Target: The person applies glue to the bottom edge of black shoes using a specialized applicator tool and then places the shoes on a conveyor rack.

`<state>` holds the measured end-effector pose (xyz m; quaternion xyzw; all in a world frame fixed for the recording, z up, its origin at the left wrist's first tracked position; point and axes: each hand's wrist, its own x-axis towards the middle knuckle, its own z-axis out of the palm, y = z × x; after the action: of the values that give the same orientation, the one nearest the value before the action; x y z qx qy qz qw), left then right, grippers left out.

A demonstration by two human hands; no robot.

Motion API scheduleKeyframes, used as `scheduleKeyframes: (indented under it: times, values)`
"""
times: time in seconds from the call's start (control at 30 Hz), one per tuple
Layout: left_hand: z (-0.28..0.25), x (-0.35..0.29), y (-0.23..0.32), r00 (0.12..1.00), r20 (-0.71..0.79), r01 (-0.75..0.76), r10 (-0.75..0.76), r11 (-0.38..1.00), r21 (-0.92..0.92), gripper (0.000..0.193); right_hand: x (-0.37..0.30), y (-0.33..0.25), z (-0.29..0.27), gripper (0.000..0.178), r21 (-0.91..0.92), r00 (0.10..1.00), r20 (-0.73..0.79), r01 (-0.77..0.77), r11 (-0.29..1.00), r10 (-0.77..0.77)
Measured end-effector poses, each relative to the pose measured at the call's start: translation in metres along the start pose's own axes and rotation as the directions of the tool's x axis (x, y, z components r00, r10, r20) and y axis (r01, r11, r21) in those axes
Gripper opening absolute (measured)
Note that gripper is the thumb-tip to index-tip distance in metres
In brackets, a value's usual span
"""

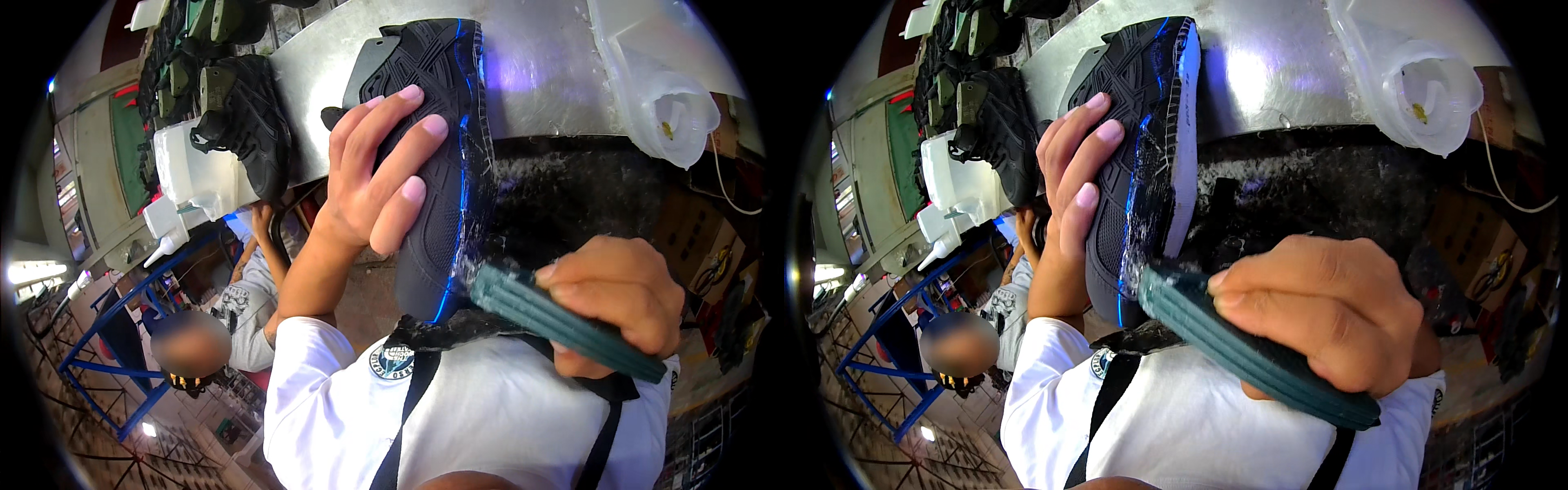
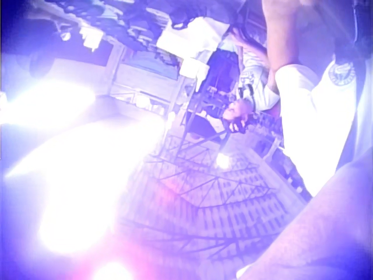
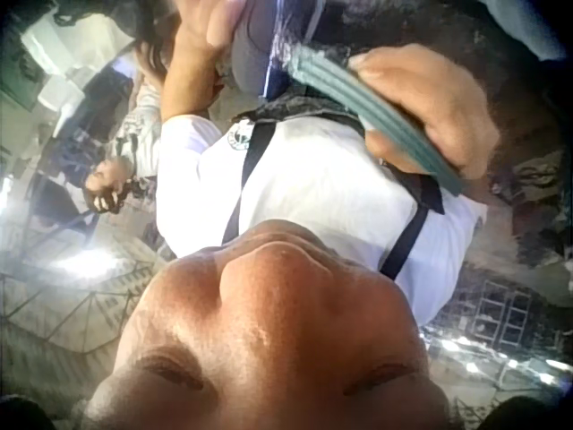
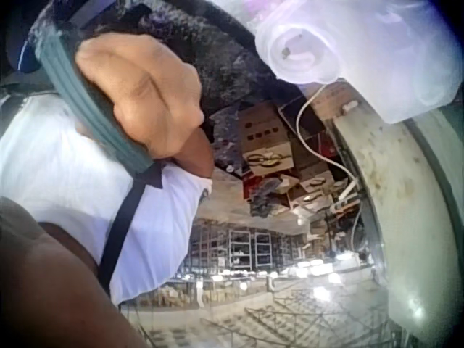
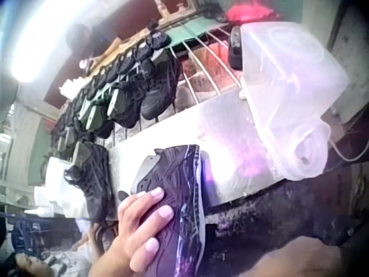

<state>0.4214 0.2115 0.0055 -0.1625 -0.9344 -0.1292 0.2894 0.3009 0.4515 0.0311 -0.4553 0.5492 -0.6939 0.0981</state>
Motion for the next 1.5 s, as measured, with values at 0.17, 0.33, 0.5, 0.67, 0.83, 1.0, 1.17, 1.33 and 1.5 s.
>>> scheduleKeyframes:
  times: [0.17, 0.33, 0.5, 0.67, 0.83, 1.0, 1.17, 1.33, 1.5]
  values:
    - [0.004, 0.006, -0.005, 0.998, -0.053, -0.023, 0.024, 1.0, 0.022, 0.048, -0.004, 0.001, -0.009, 0.024, 0.301, 0.983, 0.046, -0.182, 0.936, 0.176]
    - [0.003, 0.015, -0.006, 0.997, -0.074, 0.005, -0.004, 1.0, 0.016, 0.051, 0.003, 0.012, -0.012, 0.029, 0.511, 0.902, 0.016, -0.379, 0.772, 0.431]
    - [0.001, 0.026, -0.002, 0.998, -0.058, 0.034, -0.033, 0.999, 0.013, 0.046, 0.011, 0.013, -0.03, 0.026, 0.252, 0.992, 0.117, -0.073, 0.965, 0.044]
    - [0.0, 0.03, -0.004, 0.997, -0.073, 0.015, -0.015, 1.0, -0.001, 0.047, 0.02, -0.002, -0.033, 0.018, 0.124, 0.989, 0.145, -0.005, 0.992, -0.014]
    - [-0.001, 0.036, -0.007, 0.999, -0.047, 0.011, -0.011, 1.0, -0.009, 0.054, 0.025, -0.014, -0.035, 0.02, 0.08, 0.982, 0.16, 0.084, 0.993, -0.096]
    - [-0.005, 0.048, -0.006, 0.997, -0.01, 0.075, -0.075, 0.997, -0.023, 0.06, 0.032, -0.031, -0.035, 0.021, -0.137, 0.971, 0.133, 0.215, 0.967, -0.197]
    - [-0.015, 0.073, -0.005, 0.984, 0.085, 0.161, -0.158, 0.987, -0.019, 0.068, 0.063, -0.052, -0.053, 0.033, -0.282, 0.946, 0.237, 0.286, 0.916, -0.222]
    - [-0.021, 0.096, -0.011, 0.943, 0.219, 0.258, -0.251, 0.966, -0.007, 0.096, 0.126, -0.07, -0.099, 0.021, -0.281, 0.794, 0.602, 0.313, 0.907, -0.088]
    - [-0.029, 0.117, -0.019, 0.911, 0.332, 0.265, -0.244, 0.964, -0.02, 0.113, 0.161, -0.076, -0.115, 0.025, -0.296, 0.633, 0.773, 0.424, 0.856, -0.046]
